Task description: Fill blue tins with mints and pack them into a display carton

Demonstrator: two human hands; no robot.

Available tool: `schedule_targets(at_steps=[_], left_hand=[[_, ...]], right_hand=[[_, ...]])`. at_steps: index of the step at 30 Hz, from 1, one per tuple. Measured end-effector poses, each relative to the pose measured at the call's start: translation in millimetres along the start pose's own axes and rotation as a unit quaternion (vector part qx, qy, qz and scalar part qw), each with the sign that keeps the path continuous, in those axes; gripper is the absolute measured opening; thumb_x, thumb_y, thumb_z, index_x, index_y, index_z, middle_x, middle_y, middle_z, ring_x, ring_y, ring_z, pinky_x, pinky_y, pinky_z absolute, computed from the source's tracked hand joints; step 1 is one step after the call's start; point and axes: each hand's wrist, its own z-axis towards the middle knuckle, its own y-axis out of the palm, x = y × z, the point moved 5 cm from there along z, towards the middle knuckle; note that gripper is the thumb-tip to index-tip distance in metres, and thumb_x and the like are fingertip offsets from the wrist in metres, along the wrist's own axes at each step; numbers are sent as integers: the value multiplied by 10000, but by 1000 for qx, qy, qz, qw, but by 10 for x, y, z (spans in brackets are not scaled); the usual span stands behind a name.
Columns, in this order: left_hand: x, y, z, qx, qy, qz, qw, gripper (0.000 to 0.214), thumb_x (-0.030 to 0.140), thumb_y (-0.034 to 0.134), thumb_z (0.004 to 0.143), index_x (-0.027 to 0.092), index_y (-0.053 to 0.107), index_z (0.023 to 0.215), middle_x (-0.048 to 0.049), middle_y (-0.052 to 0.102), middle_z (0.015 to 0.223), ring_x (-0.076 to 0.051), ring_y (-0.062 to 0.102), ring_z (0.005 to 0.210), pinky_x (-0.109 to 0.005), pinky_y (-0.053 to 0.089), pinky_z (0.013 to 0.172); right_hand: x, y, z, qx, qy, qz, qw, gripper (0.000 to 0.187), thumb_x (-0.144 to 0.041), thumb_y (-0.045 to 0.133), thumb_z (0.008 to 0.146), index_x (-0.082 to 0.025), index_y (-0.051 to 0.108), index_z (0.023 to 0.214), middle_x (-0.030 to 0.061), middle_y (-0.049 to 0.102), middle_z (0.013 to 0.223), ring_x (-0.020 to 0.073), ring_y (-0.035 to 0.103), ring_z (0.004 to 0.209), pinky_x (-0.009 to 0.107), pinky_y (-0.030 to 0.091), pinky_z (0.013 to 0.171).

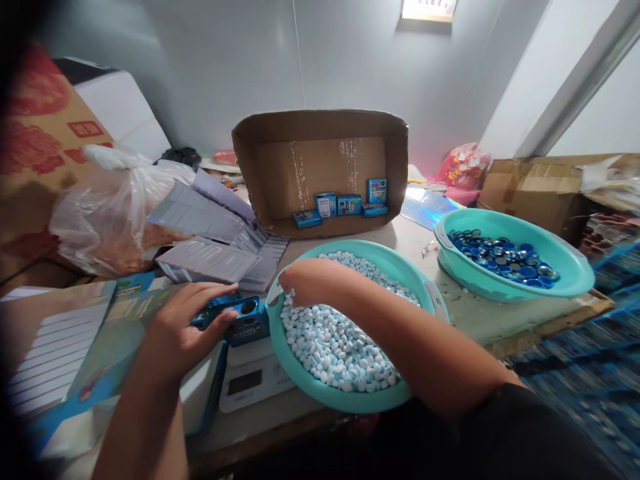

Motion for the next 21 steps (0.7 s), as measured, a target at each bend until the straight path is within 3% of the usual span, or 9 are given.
schedule_targets(at_steps=[10,21], left_hand=[[-116,-72,-43,20,-43,-6,999,314,440,537,942,204,662,1108,-75,690,1078,-266,630,1031,-405,457,918],[-136,-32,-49,2,-63,-18,998,337,461,491,959,205,663,1096,-83,695,1073,-263,625,1039,-398,446,915]], right_hand=[[3,14,15,2,-3,-7,1000,314,-263,713,812,-193,701,1117,57,733,1049,204,667,858,258,315,548],[-5,14,12,8,-8,-8,1000,308,-253,705,804,-186,705,1105,63,734,1033,201,653,829,260,306,547]])
